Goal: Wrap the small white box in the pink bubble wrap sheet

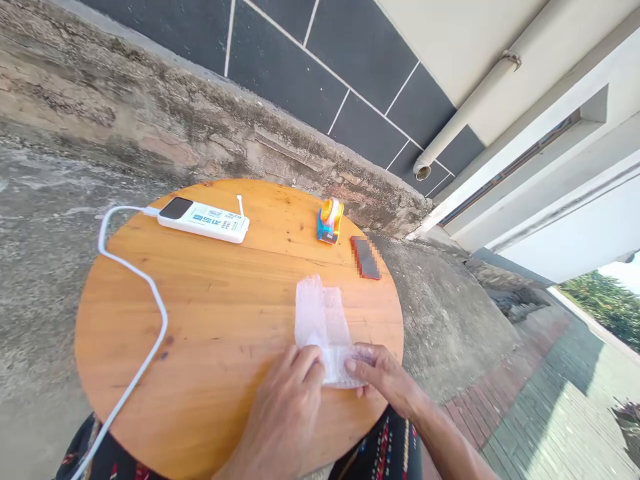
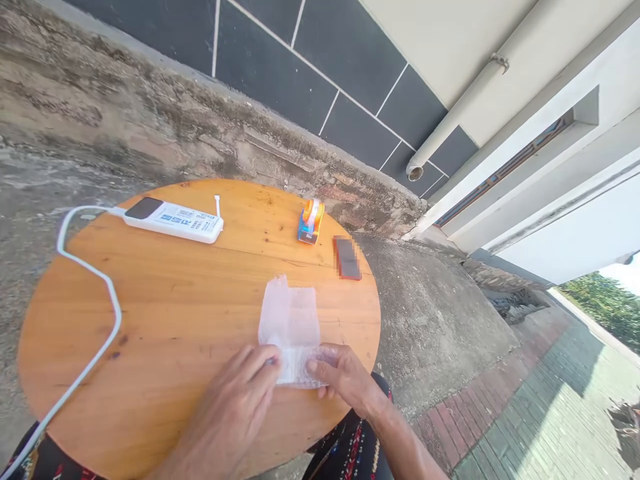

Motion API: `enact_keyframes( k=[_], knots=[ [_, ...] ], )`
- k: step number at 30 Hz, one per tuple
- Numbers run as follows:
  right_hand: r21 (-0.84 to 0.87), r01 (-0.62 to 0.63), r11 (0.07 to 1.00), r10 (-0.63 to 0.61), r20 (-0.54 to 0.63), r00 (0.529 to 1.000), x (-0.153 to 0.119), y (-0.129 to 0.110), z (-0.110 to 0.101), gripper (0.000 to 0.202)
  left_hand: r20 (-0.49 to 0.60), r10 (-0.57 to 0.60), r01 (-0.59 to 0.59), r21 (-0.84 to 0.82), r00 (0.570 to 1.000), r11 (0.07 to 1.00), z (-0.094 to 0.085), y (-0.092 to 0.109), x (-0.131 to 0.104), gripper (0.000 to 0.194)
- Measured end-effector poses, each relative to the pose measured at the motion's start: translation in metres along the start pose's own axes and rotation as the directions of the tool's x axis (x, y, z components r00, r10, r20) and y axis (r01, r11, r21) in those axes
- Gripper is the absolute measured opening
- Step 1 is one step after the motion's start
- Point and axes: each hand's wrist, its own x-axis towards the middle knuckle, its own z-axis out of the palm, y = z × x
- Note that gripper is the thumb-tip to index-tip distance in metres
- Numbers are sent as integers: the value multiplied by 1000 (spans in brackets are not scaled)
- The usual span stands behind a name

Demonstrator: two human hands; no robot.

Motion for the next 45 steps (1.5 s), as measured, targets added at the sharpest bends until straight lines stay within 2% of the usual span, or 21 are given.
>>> enact_keyframes(
  k=[4, 10, 14, 19, 22, 28, 35, 38, 41, 45],
  knots=[
    [41, 24, 999, -20, -101, 995, 1, 1, 3, 40, 18, 0, 1, -20, 1000, 1000, -2, -2, 0, 27],
    [27, -28, 999, 34, -259, 965, 7, 3, 20, 45, 13, 18, -17, -66, 1000, 998, -2, -6, 2, 26],
    [-77, -15, 997, -13, -345, 938, 12, 5, 25, 42, 10, 17, -16, -96, 1000, 995, 0, -6, 2, 26],
    [-262, -28, 965, -88, -419, 904, 14, -6, 32, 30, 18, 10, -9, -83, 1000, 996, 3, -4, 1, 25],
    [-273, -8, 962, -112, -420, 901, 17, -14, 38, 22, 31, 13, -10, -71, 999, 997, 5, -4, 1, 23],
    [-133, -38, 990, -16, -381, 924, 15, -19, 44, 18, 36, 27, -26, -27, 999, 999, 4, -4, 3, 21],
    [-89, 91, 992, -116, -337, 934, 1, -24, 49, 28, 52, 22, -22, -3, 998, 1000, 0, -1, 5, 24],
    [-139, 127, 982, -168, -349, 922, -3, -21, 51, 27, 52, 20, -21, 23, 998, 1000, 0, 0, 5, 25],
    [-286, 148, 947, -253, -374, 892, -7, -17, 52, 23, 62, 14, -17, 34, 998, 999, 0, 0, 5, 26],
    [-549, 226, 805, -443, -302, 844, -13, -17, 57, 15, 43, 34, -36, 35, 998, 999, 0, -1, 6, 29]
  ],
)
